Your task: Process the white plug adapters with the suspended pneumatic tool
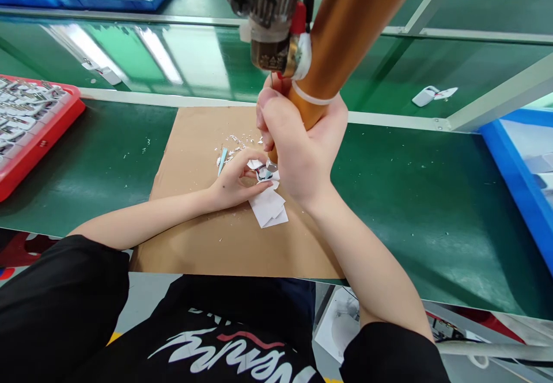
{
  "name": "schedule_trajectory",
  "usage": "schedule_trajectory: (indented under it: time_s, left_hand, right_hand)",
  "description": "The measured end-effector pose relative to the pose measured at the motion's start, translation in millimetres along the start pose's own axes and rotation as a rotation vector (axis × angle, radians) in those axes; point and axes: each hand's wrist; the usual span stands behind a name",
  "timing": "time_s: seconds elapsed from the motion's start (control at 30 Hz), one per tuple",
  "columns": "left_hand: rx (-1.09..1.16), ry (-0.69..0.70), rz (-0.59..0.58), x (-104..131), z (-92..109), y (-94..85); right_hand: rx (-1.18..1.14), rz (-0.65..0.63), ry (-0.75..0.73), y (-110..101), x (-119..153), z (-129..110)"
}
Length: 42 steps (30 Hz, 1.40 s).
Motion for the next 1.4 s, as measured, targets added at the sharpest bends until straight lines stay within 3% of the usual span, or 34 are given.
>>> schedule_trajectory:
  time_s: [0.2, 0.4, 0.77, 1.4]
  left_hand:
    - [-0.159, 0.113, -0.002, -2.1, 5.6, -1.8]
    - [-0.205, 0.052, -0.013, -1.8, 1.0, -3.0]
    - [-0.063, -0.070, 0.033, 1.9, 0.0, -0.7]
    - [-0.068, -0.073, 0.034, 2.1, -2.2, -2.6]
  right_hand:
    - [0.023, 0.010, -0.027, 0.6, 0.5, 1.3]
    - [0.025, 0.035, -0.024, 0.9, -0.5, 1.6]
    - [0.082, 0.028, -0.022, -1.3, -1.8, 6.1]
    - [0.084, 0.026, -0.055, -1.4, -1.9, 8.3]
Point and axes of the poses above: each hand's wrist, its own x-axis away from the middle knuckle, its own y-axis out of the palm, z = x × y, and after that the axes turned 14 degrees about z, right-handed
